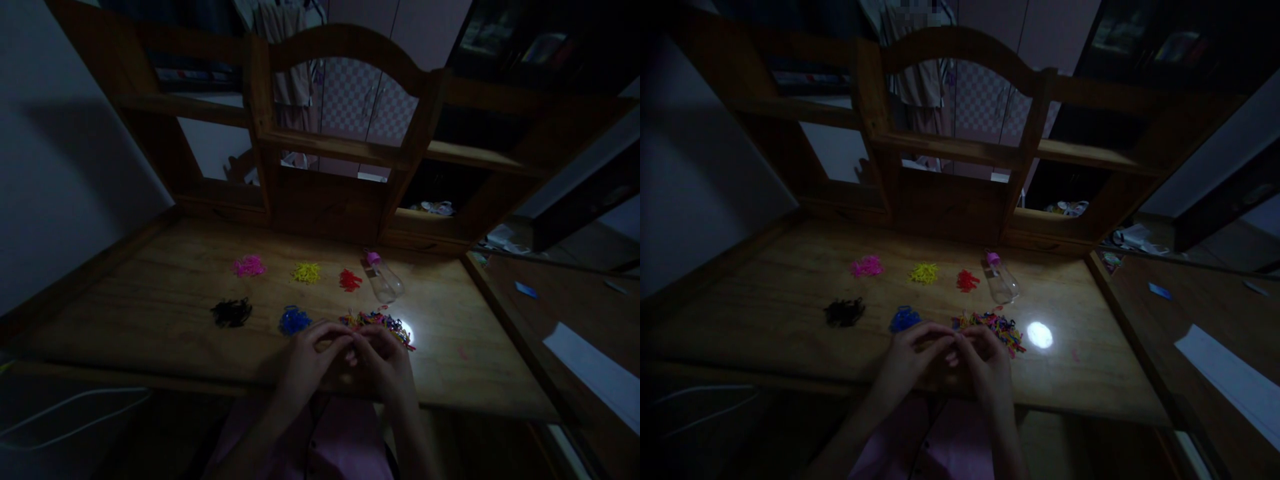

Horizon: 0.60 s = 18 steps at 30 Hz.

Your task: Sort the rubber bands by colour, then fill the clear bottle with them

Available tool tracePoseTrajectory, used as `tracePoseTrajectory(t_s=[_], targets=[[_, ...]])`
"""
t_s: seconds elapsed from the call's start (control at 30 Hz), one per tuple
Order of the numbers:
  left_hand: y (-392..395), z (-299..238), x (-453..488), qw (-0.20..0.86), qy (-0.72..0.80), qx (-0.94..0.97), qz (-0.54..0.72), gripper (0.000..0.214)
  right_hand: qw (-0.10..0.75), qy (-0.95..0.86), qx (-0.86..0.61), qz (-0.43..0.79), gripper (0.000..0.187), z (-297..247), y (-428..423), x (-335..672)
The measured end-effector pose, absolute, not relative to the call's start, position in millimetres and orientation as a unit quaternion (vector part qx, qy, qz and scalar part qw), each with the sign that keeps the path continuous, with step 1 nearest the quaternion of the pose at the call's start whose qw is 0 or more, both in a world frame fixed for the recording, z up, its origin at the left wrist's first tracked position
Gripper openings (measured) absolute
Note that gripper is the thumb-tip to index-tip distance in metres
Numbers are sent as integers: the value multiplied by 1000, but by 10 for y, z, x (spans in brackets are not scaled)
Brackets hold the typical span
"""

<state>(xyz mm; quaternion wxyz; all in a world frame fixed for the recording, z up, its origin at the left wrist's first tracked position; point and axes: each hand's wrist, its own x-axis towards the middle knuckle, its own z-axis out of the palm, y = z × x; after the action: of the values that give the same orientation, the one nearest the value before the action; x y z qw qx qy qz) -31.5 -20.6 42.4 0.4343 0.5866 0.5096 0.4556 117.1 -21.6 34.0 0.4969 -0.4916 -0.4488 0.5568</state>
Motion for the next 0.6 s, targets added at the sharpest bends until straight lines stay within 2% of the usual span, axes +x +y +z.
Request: tracePoseTrajectory(t_s=[0.2,0.33,0.47,0.6], targets=[[77,376,-610,362,550,596,459,14,504,-415,-493,576,22,291,-173,1203],[515,327,-979,264,589,621,445,15,543,-326,-473,612,21,209,-148,1237],[826,292,-1187,227,612,631,419,22,586,-254,-414,649,21,235,-168,1240],[719,392,-1059,178,606,648,426,27,564,-284,-415,655,27,318,-192,1237]])
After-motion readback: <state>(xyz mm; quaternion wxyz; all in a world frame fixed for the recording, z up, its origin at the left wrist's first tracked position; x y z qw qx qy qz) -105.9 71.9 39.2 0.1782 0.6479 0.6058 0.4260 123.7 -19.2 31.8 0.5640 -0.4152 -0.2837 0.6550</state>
